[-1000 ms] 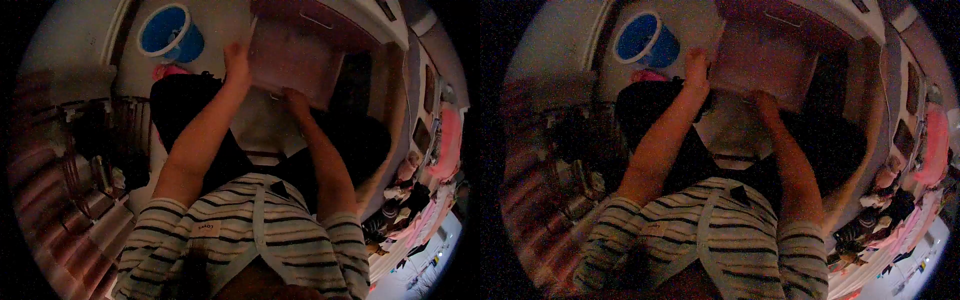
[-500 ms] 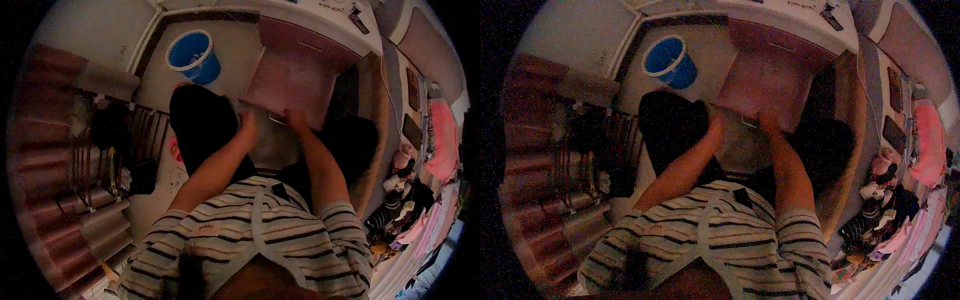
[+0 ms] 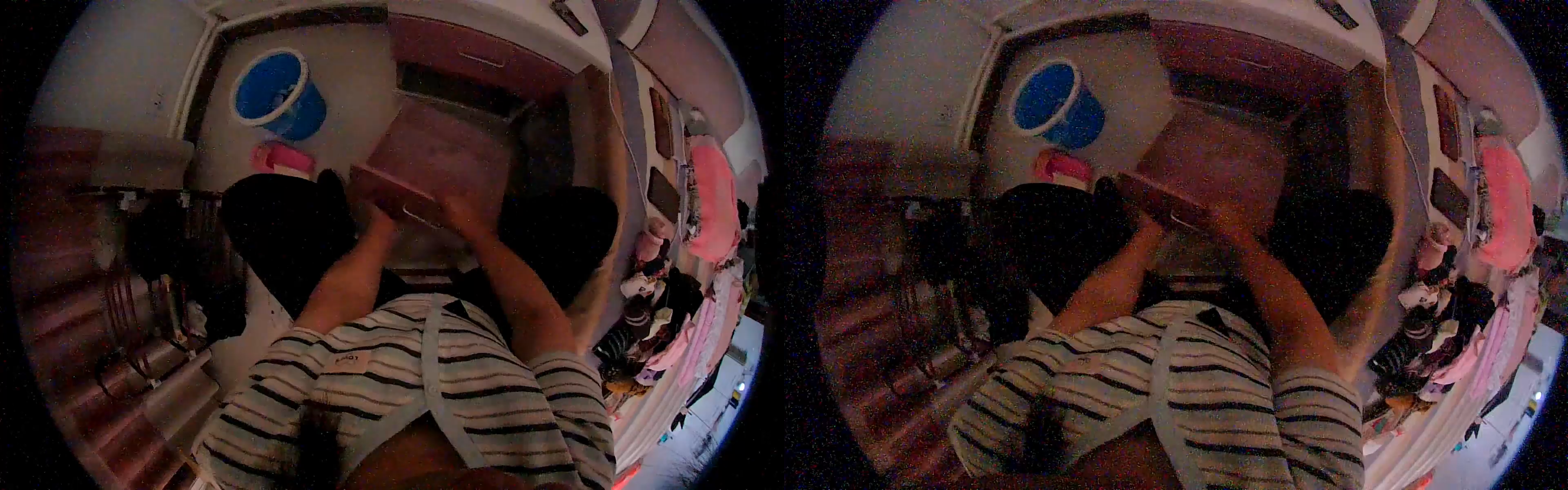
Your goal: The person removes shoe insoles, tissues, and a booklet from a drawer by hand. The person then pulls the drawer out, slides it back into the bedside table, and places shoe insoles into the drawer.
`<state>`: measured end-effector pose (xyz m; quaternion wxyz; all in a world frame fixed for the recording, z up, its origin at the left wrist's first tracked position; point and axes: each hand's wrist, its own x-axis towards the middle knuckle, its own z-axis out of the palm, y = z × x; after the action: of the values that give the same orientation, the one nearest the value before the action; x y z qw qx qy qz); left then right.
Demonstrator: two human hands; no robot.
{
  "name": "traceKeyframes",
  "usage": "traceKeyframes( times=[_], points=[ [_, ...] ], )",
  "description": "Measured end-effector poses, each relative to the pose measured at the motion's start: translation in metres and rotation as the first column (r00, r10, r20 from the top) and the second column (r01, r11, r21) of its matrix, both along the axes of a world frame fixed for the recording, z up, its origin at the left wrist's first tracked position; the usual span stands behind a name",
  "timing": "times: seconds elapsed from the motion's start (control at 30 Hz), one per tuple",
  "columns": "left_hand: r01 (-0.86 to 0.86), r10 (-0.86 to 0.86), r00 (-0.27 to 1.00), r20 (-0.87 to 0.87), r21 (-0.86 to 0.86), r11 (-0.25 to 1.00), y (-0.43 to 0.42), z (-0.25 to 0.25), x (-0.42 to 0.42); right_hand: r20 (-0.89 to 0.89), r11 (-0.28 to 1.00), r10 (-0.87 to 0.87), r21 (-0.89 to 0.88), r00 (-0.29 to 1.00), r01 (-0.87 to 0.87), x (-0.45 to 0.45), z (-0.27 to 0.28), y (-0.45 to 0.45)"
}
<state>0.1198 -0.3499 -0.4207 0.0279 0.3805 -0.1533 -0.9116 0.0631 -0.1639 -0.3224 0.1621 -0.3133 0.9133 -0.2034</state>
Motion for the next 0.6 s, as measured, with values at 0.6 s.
traceKeyframes(
  times=[0.6],
  points=[
    [-0.092,0.089,0.996,-0.025,-0.344,0.934,-0.052,0.185,-0.005,0.623,0.807,-0.075,-0.421,0.778,0.415,-0.014,0.078,-0.044]
  ],
)
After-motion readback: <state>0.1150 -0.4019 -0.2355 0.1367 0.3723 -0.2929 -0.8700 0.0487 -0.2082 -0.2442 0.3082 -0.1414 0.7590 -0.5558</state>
